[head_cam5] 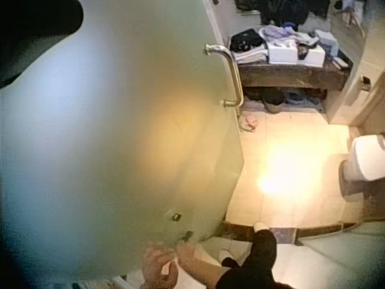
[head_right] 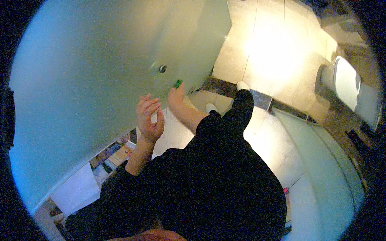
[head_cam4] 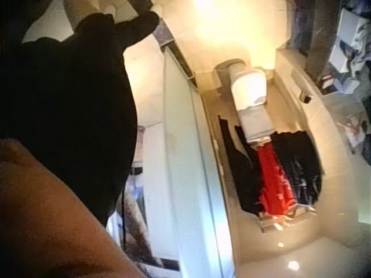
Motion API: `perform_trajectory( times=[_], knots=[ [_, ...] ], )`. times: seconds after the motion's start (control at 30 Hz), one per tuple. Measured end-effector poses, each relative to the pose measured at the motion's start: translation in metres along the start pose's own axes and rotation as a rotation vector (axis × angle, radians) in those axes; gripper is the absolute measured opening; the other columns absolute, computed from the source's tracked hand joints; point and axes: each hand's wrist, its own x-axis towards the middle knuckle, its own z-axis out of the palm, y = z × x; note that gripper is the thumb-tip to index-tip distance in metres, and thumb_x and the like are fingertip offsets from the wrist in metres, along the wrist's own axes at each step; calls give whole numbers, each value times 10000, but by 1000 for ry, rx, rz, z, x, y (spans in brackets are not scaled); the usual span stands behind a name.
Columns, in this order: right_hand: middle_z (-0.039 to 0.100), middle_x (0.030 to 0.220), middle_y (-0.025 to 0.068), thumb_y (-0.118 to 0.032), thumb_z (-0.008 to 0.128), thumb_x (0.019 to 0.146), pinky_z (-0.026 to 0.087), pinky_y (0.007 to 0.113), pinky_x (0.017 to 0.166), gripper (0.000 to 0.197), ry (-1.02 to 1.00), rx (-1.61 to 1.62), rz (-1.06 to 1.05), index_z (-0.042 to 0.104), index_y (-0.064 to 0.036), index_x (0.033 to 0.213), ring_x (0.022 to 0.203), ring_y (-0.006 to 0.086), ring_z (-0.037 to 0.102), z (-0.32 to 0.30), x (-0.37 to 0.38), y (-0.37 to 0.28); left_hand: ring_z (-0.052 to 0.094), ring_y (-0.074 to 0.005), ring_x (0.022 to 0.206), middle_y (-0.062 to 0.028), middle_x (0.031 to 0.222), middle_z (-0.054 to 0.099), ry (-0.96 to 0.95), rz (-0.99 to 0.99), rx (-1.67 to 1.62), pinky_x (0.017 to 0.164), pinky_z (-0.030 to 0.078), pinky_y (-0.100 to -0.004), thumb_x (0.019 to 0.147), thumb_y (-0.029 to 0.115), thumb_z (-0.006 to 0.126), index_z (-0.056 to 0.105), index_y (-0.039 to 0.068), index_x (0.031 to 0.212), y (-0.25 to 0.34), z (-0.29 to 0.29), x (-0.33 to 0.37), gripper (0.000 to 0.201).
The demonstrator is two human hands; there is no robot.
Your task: The person wipes the interior walls of a shower stall using a green cloth. They systematically clean the upper and lower sections of the frosted glass panels and tiled walls.
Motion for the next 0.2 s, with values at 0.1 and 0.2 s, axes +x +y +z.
perform_trajectory(
  times=[0.1, 0.2],
  knots=[
    [578, 1317, 205, 6, 509, 869, 416, 385, 1039, 576, 35, 590, -30, 423, -26, 1437, 1213, 349, 558, 13, 91, 2, 575, -349, 1188, -105, 1126, 663, -89, 117, -22, 1091, 374, -541, 811, 29, 671, 664, 86, 1042, -23, -5, -1, 238],
    [441, 1497, 183, -74, 534, 904, 298, 394, 1169, 613, 256, 174, -528, 404, -150, 1498, 1376, 336, 425, -9, 48, -80, 567, -342, 1207, -104, 1139, 664, -59, 127, -69, 1099, 367, -542, 818, 32, 672, 670, 102, 1048, -33, -9, -17, 241]
  ],
)
